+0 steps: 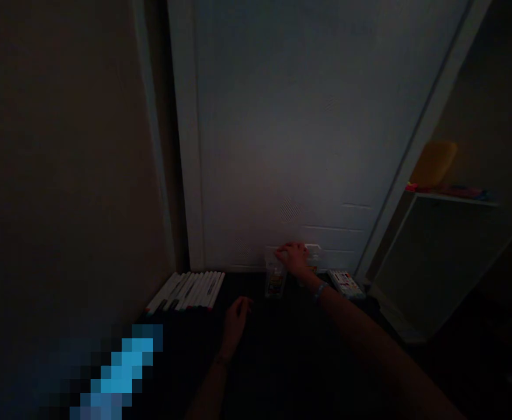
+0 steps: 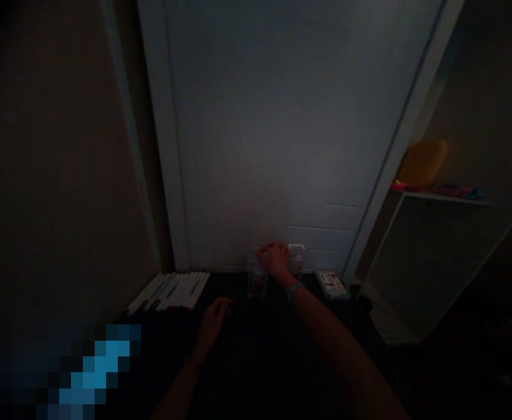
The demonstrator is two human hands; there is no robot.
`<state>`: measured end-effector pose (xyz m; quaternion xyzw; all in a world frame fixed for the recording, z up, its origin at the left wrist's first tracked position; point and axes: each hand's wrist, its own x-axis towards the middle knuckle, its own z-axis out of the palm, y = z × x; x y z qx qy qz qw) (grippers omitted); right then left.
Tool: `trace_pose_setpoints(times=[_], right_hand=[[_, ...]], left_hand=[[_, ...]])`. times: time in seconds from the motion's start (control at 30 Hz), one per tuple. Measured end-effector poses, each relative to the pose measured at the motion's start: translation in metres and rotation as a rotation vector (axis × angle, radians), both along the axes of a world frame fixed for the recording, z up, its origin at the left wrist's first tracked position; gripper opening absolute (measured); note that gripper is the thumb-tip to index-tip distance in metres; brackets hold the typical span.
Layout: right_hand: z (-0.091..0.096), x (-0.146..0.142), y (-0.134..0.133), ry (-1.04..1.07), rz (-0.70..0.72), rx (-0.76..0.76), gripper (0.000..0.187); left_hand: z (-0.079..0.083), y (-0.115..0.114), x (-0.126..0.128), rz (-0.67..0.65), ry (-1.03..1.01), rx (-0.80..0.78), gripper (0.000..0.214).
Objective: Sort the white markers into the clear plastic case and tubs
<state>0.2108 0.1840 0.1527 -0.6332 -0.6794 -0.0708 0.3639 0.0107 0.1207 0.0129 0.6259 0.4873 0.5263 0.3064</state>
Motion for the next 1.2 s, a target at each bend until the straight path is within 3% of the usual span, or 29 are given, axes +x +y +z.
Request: trace_pose_setpoints(times=[0.17,0.27,0.37,0.53,0.67,0.83,1.07,1.2], right_hand=[[0.003,0.004,-0.021,0.353,-0.041,0.126,0.034],[-0.008,0.011,-0.045,0.484,-0.029,0.234,0.036],[-0.039,0.017,-0.067,0.584,0.003,0.234,0.034],[-0.115,0.015,-0.089,0.81,-0.063,0.156,0.033],[-0.149,0.014,-0.095,0.96,0.0,0.097,0.032],[-0.147,0.013,-0.098,0.986,0.077,-0.027,0.03],[-0.145,0.007,-0.099,0.955,0.111,-0.041,0.031],[-0.146,0.008,-0.1,0.958,0.119,-0.051,0.03]], left_hand=[[-0.002,-0.001,-0.001,0.066,0.025,0.001,0.035],[-0.004,-0.002,0.0,0.087,0.048,0.003,0.034],[-0.005,-0.002,0.001,0.123,0.078,-0.022,0.034],[-0.001,-0.007,0.001,0.154,0.19,0.013,0.033],[0.009,-0.015,0.0,0.336,0.421,0.082,0.027],[0.011,-0.022,0.0,0.567,0.689,0.066,0.031],[-0.012,-0.011,-0.01,0.582,0.868,0.0,0.044],[-0.013,-0.011,-0.013,0.586,0.889,0.004,0.042]])
